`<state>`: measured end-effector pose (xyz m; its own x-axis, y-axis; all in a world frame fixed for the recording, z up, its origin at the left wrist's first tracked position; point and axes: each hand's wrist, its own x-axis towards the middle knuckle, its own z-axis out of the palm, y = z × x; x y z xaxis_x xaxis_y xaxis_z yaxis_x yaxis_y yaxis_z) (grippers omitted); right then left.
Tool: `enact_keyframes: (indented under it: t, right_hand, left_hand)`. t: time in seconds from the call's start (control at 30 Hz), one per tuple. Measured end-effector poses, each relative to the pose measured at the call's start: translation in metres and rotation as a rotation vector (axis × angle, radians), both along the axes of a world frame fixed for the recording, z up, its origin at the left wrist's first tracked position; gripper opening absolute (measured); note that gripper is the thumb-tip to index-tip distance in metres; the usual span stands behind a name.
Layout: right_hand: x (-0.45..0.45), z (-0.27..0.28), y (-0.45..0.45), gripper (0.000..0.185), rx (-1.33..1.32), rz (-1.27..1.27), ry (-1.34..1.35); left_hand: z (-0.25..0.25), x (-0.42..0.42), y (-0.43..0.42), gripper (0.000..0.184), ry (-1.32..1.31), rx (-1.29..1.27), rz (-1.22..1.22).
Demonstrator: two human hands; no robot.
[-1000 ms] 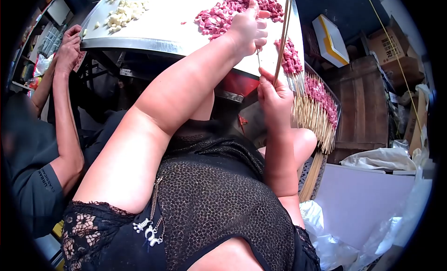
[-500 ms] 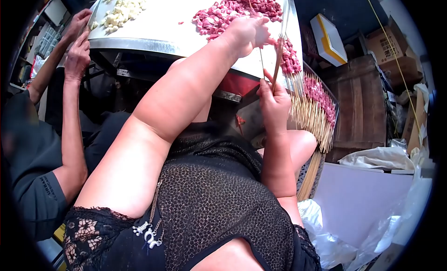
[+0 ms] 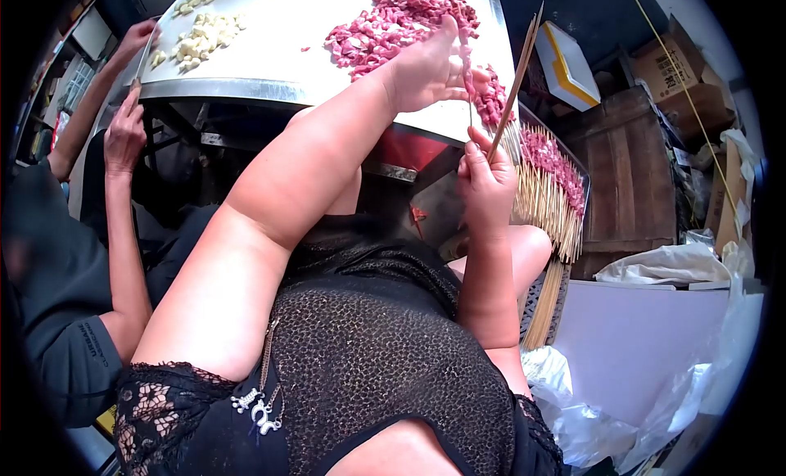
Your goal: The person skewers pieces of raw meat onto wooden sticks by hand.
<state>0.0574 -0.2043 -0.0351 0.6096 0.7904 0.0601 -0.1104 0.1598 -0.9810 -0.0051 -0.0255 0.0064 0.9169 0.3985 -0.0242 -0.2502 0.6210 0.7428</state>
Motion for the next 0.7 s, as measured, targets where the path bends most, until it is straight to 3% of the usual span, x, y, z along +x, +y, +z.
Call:
enact_keyframes:
  t: [0.03,0.13,0.33,0.43,0.47,0.53,0.6,0.67,0.7]
  right_hand:
    - [0.004,0.001,0.0,0.026,-0.007,-0.007,-0.001]
    - [0.009,0.007,-0.008,0.026,-0.054,-0.044,-0.019]
    - [0.018,0.007,-0.016,0.025,-0.031,0.006,0.033]
    - [0.029,0.016,-0.025,0.023,-0.024,0.007,-0.022]
    - [0.034,0.022,-0.028,0.023,-0.018,-0.017,-0.073]
    - [0.048,0.031,-0.035,0.02,-0.034,-0.158,-0.315]
    - [0.059,0.031,-0.034,0.02,-0.128,-0.384,-0.734]
    - [0.082,0.02,-0.034,0.019,-0.373,-0.37,-1.208]
    - [0.085,0.016,-0.038,0.022,-0.675,-0.319,-1.335]
  left_hand:
    - [-0.003,0.001,0.002,0.063,0.02,0.079,-0.086]
    - [-0.012,0.002,-0.004,0.043,0.173,0.416,-0.083]
    - [-0.009,-0.004,-0.001,0.033,0.351,0.504,-0.045]
    - [-0.009,-0.011,0.019,0.03,0.314,0.682,0.108]
    - [-0.005,-0.015,0.025,0.03,0.253,0.622,0.281]
    - [-0.007,-0.022,0.053,0.03,0.275,0.548,0.558]
    - [-0.016,-0.03,0.085,0.028,0.3,0.508,0.715]
    - [-0.024,-0.03,0.098,0.026,0.344,0.637,0.74]
    - [-0.028,-0.03,0.104,0.024,0.381,0.757,0.76]
